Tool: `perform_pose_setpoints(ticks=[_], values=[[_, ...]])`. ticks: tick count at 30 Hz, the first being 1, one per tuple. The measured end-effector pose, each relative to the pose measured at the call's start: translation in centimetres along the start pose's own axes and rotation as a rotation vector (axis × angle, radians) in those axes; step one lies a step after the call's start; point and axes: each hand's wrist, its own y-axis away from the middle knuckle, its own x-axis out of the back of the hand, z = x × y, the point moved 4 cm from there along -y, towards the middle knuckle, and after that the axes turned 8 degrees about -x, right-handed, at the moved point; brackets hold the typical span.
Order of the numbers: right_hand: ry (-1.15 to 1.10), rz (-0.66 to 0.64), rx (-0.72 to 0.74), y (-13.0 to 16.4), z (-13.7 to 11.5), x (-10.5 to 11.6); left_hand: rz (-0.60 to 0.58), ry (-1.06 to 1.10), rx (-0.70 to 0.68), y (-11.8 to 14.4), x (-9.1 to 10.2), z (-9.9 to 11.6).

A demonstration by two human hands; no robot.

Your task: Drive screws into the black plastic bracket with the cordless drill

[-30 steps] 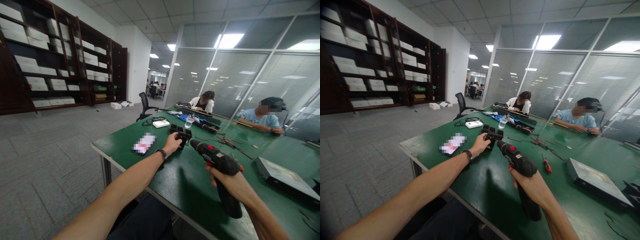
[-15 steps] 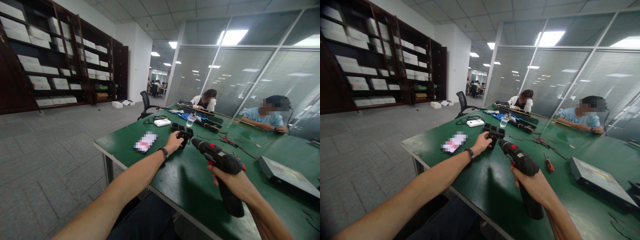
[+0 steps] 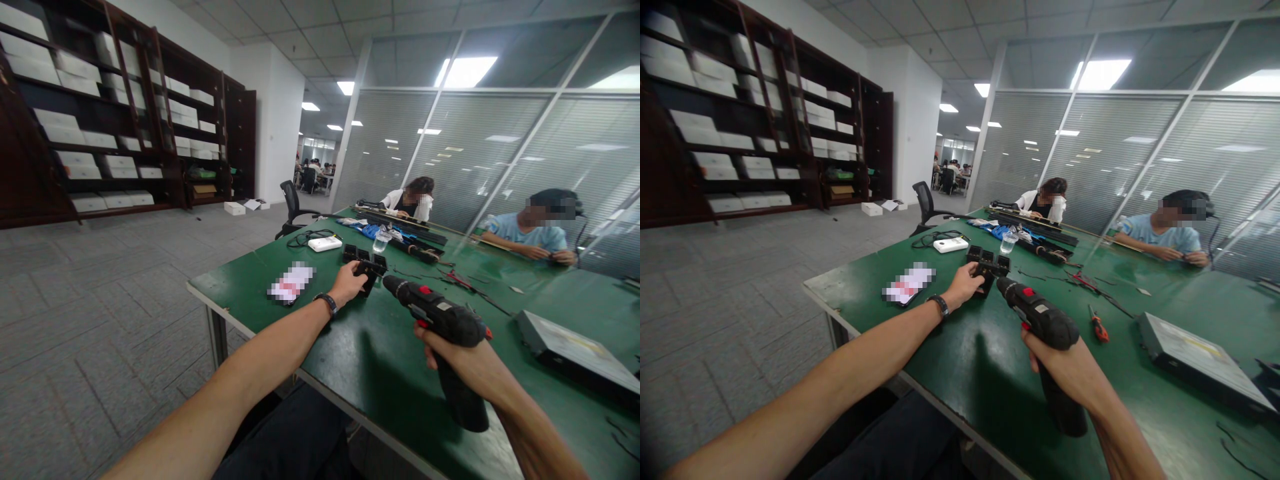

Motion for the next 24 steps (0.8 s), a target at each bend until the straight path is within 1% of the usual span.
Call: perform_pose_setpoints(ticks=[6,12,24], values=[[-0.007,0.006,0.006,-0.03,0.03,0.07,0.007,-0.009,-0.024,0.06,0.02,0.15],[-0.012,0.016,-0.001,0.18,-0.34,0.14,0.0,0.011,-0.004,0.15,-0.03,0.24],[-0.044,0.018,0.0,0.21,-0.43,0.13,-0.015,0.006,-0.005,0.19,-0.14,0.18]])
